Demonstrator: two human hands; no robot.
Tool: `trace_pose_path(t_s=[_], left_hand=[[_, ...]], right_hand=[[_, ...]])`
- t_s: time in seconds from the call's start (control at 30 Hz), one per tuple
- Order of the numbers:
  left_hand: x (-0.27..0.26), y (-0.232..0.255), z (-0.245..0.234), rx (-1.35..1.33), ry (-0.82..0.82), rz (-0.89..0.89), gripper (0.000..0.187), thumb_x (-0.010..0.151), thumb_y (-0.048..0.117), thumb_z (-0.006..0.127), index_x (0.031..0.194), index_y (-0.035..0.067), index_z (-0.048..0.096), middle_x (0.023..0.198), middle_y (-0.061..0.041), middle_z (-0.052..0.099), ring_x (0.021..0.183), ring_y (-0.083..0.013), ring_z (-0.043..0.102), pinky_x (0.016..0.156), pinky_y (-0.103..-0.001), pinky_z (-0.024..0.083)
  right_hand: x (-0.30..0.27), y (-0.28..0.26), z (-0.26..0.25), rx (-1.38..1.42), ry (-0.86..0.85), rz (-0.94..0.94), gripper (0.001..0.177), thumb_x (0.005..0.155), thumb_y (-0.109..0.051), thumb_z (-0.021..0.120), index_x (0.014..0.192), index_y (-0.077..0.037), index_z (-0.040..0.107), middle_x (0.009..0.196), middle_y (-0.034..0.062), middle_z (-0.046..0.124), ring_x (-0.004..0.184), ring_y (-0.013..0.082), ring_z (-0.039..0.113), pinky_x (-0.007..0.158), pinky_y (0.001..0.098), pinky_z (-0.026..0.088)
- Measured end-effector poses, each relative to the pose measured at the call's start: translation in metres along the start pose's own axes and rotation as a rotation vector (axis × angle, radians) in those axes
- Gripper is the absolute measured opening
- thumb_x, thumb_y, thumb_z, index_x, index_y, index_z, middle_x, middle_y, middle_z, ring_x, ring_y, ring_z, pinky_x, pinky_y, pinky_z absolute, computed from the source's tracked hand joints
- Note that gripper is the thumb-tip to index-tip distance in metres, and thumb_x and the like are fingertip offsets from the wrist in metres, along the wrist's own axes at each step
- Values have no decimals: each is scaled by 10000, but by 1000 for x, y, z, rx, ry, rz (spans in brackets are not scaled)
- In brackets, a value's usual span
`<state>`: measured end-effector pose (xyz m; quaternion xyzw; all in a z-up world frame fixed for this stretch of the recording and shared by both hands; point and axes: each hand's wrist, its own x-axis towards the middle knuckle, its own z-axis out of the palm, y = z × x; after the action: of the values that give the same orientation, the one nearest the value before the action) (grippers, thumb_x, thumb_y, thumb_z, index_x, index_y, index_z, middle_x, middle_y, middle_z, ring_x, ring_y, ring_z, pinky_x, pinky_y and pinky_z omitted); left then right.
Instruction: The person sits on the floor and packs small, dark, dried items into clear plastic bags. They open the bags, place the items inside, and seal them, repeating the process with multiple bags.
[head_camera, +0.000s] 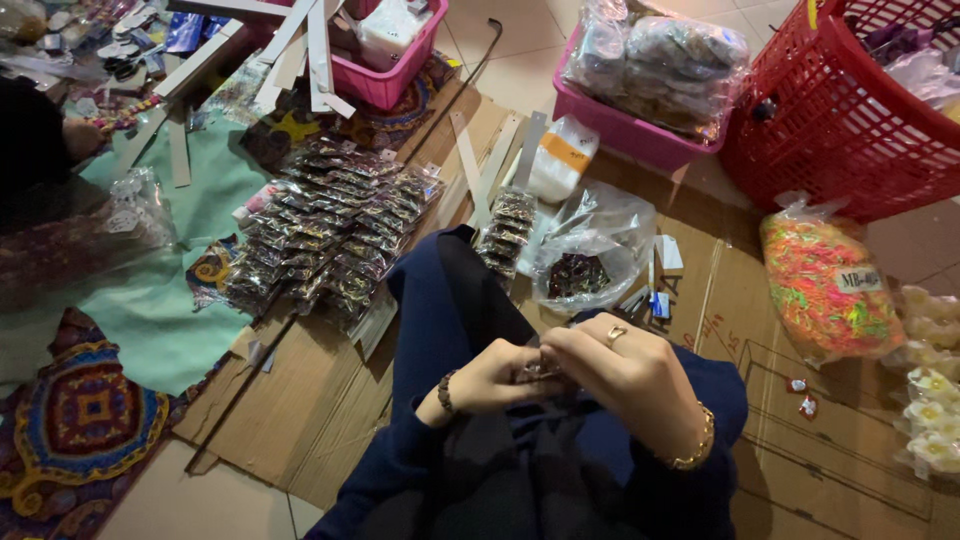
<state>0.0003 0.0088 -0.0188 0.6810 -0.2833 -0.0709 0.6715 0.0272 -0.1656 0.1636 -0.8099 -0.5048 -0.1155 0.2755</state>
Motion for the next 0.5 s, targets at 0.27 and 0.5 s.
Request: trace_pose_path(t_s=[0.27,0.5], left_hand=[[-4,-2,2,3,-6,47,299,846,268,846,1024,99,675,820,58,629,742,-1,515,652,-226,489],[-9,36,-11,-7,-243,16,442,828,433,790,1056,106,598,884,55,550,822,-59,487,758,-263,461]], right_hand=[[-5,-4,-7,122,33,-19,107,968,-99,657,1015,-11,697,838,68,674,705,194,642,676,311,514],[2,-5,-11,94,-18,-184,265,976,-92,664,1201,46,639,911,67,696,694,206,607,628,329,510]])
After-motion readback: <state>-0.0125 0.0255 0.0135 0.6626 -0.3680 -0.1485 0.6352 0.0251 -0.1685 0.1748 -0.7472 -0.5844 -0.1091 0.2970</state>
